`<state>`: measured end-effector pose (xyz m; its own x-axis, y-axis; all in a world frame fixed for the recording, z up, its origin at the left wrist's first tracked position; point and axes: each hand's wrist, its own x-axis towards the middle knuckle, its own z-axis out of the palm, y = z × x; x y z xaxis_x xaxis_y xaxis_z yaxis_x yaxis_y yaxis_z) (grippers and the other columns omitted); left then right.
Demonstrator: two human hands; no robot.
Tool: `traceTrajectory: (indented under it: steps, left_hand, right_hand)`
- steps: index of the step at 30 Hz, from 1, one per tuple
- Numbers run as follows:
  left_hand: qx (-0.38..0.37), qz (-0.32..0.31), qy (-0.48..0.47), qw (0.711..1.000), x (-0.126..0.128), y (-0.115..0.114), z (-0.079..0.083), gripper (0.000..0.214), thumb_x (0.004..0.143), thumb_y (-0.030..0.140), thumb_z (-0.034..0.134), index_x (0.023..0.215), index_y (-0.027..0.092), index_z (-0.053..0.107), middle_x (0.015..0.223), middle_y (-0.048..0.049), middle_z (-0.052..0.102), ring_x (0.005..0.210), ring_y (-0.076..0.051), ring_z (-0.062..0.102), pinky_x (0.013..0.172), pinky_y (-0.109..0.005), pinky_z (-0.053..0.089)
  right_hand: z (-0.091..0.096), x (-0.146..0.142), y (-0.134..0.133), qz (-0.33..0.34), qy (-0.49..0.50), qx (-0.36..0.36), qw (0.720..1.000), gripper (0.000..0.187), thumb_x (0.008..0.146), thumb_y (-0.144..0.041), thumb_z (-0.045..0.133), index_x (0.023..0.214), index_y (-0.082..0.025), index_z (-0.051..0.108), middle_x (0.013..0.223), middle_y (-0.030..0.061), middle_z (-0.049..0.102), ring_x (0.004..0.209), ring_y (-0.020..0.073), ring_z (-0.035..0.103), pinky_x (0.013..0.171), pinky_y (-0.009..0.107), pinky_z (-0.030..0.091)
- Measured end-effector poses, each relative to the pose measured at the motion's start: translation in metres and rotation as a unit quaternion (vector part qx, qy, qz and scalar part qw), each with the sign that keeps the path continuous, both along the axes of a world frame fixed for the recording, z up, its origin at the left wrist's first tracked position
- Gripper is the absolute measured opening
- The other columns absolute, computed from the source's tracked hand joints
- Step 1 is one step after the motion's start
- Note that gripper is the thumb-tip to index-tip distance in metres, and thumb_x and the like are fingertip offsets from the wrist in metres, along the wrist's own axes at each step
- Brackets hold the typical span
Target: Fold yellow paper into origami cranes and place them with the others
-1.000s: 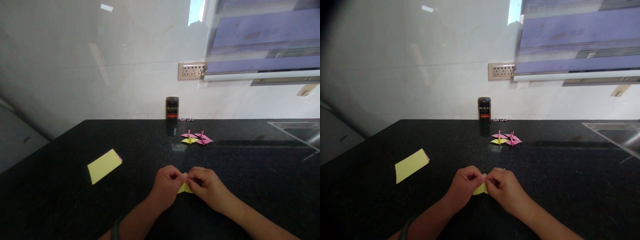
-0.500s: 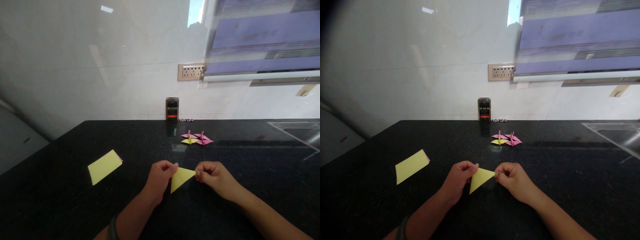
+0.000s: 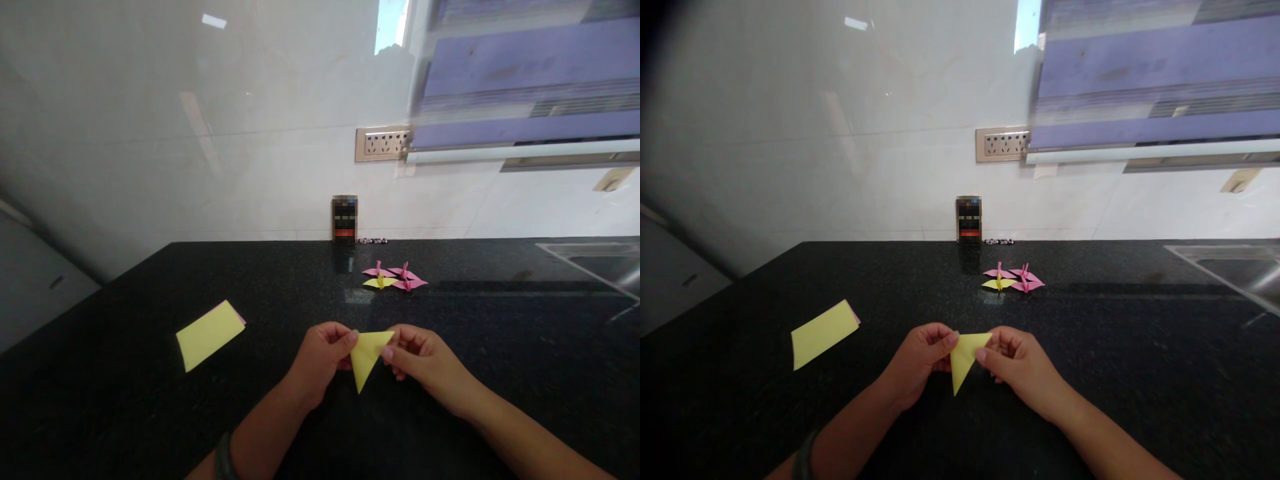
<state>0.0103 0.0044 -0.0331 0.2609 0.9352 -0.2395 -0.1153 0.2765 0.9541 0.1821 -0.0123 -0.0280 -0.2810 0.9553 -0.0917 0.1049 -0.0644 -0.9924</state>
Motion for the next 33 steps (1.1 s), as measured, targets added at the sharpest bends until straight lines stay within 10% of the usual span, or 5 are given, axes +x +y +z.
traceTrajectory:
  steps: [22,33]
  left_hand:
    - [0.048,-0.015,0.009,0.999,0.004,-0.004,0.003,0.024,0.065,0.035,0.06,0.063,0.011,0.06,0.054,-0.0008,0.056,0.049,-0.009,0.048,0.05,-0.021,0.038]
    - [-0.084,-0.073,-0.13,0.985,0.003,-0.003,0.002,0.03,0.076,0.039,0.046,0.074,0.011,0.056,0.058,-0.0033,0.056,0.049,-0.01,0.05,0.052,-0.025,0.039]
  right_hand:
    - [-0.005,-0.004,-0.003,-0.01,0.021,-0.029,0.999,0.022,0.068,-0.035,0.06,0.064,-0.015,0.053,0.054,-0.0039,0.053,0.043,0.006,0.043,0.043,0.018,0.035]
    - [0.004,-0.005,-0.006,-0.002,0.034,0.026,0.999,0.024,0.077,-0.038,0.05,0.071,-0.015,0.055,0.06,-0.0011,0.054,0.051,0.0081,0.046,0.05,0.02,0.037]
